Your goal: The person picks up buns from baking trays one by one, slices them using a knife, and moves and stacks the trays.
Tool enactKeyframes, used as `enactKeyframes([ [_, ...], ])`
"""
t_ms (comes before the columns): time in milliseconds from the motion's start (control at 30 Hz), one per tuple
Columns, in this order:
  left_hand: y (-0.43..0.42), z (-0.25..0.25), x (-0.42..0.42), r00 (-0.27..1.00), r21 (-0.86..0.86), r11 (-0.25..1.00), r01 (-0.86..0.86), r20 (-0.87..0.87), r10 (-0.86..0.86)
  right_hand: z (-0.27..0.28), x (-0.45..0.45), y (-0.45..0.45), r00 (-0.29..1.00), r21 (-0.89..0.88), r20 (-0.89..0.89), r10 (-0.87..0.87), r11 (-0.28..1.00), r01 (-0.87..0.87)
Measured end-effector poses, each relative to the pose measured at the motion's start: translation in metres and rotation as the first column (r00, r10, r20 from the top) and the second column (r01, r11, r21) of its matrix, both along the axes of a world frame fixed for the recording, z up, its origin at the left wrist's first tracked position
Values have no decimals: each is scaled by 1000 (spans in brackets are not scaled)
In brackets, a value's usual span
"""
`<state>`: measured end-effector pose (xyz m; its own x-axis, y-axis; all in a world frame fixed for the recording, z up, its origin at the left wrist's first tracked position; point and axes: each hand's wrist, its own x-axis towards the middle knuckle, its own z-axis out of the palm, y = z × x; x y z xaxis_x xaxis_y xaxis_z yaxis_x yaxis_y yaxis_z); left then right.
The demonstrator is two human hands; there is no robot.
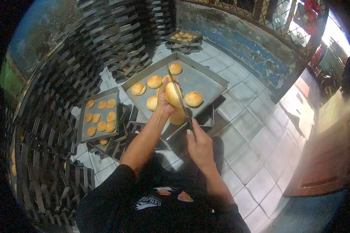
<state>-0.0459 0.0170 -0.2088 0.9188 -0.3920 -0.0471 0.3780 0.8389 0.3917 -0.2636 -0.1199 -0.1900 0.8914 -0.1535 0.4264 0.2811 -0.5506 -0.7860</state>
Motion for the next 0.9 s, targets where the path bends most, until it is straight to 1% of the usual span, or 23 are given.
enactKeyframes([
  [67, 12, 2, 5, 999, -38, 999, -28, -26, 27, 7, -15, 1, 991, 59, -123, 50, 997, -43],
  [100, 18, 0, 10, 998, -34, 998, -49, -39, 47, 5, -22, 3, 991, 56, -121, 56, 997, -50],
  [133, 21, -1, 15, 996, -30, 997, -68, -52, 67, 2, -29, 5, 984, 123, -165, 64, 991, -44],
  [167, 21, -7, 12, 999, -7, 999, -34, -10, 34, -1, -33, 6, 974, 192, -215, 71, 981, -29],
  [200, 14, -10, 6, 999, -1, 1000, -27, -18, 27, -1, -29, 7, 973, 198, -222, 66, 980, -21],
  [267, -7, -13, -14, 997, 31, 999, 5, -71, -3, 3, -10, 5, 991, 105, -133, 9, 994, 5],
  [300, -11, -12, -20, 998, 32, 999, 41, -58, -39, 20, -4, 6, 979, 154, -203, 20, 988, 11],
  [333, -11, -15, -17, 997, 32, 998, 46, -59, -44, 21, -2, 5, 979, 155, -205, 16, 988, 16],
  [400, -4, -17, -3, 995, -28, 999, -45, -94, 42, 20, 4, 3, 985, 139, -167, 46, 990, -22],
  [433, 5, -15, 3, 995, -33, 998, -54, -91, 51, 9, -1, 0, 993, 14, -111, 40, 999, -38],
  [467, 18, -13, 8, 995, -35, 998, -60, -78, 57, 1, -12, 1, 993, 10, -108, 48, 999, -47],
  [533, 23, -11, 13, 996, -41, 997, -67, -60, 65, -4, -28, 5, 977, 181, -190, 97, 981, -63],
  [600, 14, -17, 3, 994, 37, 998, -49, -96, 53, -6, -24, 8, 981, 183, -180, 70, 982, -37],
  [667, -5, -11, -19, 996, 34, 999, -18, -88, 21, 8, -4, 9, 979, 195, -200, 44, 981, -5],
  [733, -14, -1, -32, 989, -28, 1000, -5, -145, 1, 12, 8, 6, 978, 174, -206, 45, 985, -9],
  [800, -4, -7, -13, 993, -51, 998, -27, -114, 21, 15, 9, 5, 975, 172, -211, 66, 985, -30],
  [833, 5, -14, -3, 996, -73, 996, -49, -84, 42, 7, 2, 3, 975, 169, -210, 74, 985, -38],
  [900, 24, -9, 1, 994, -56, 996, -65, -86, 60, -10, -17, 2, 990, 44, -115, 79, 996, -74],
])
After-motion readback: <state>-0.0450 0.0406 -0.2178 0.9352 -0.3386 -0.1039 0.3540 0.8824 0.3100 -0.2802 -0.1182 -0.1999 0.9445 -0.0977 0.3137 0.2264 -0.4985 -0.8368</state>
